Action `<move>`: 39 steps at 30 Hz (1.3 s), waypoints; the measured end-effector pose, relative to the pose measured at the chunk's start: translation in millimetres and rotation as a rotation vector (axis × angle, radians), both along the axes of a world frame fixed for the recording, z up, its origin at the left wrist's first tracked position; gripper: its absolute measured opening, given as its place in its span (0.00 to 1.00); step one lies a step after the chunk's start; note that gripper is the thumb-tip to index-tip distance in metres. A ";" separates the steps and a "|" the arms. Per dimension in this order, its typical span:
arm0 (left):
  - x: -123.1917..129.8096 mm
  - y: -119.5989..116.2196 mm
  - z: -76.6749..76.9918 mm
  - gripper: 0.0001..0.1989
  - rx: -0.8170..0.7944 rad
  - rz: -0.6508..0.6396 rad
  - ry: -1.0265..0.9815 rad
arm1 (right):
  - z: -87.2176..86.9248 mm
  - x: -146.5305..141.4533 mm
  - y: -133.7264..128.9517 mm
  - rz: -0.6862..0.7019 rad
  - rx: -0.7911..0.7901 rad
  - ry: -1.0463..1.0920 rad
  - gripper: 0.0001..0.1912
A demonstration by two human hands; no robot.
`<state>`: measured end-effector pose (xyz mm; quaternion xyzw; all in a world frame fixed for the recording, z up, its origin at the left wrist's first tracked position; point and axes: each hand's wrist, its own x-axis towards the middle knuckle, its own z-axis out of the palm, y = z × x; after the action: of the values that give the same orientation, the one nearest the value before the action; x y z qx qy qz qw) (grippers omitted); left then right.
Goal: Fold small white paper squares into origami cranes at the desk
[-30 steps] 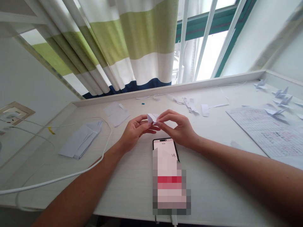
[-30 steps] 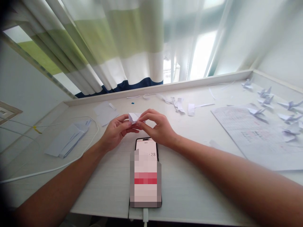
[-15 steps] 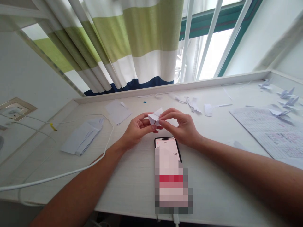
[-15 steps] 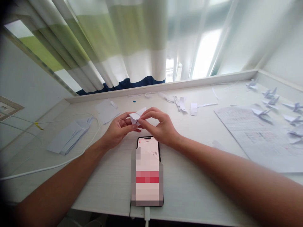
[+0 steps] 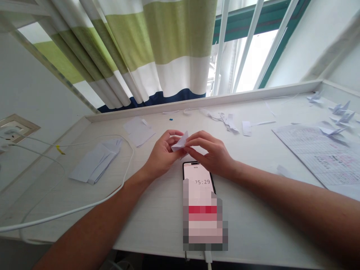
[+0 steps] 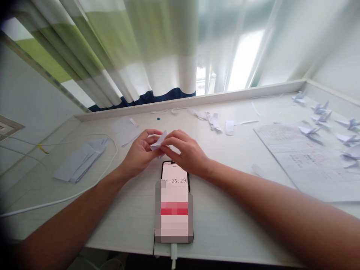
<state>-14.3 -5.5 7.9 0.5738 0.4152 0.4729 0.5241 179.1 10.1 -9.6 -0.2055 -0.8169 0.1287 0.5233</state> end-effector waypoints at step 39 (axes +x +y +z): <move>-2.0 -2.6 -5.5 0.08 0.516 0.263 0.426 | 0.5 -2.6 -0.1 -0.100 -0.424 0.107 0.08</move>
<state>-16.3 -8.0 2.4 0.7145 0.4524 0.4955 0.1985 176.5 10.1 -9.2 -0.3442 -0.7315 0.2821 0.5166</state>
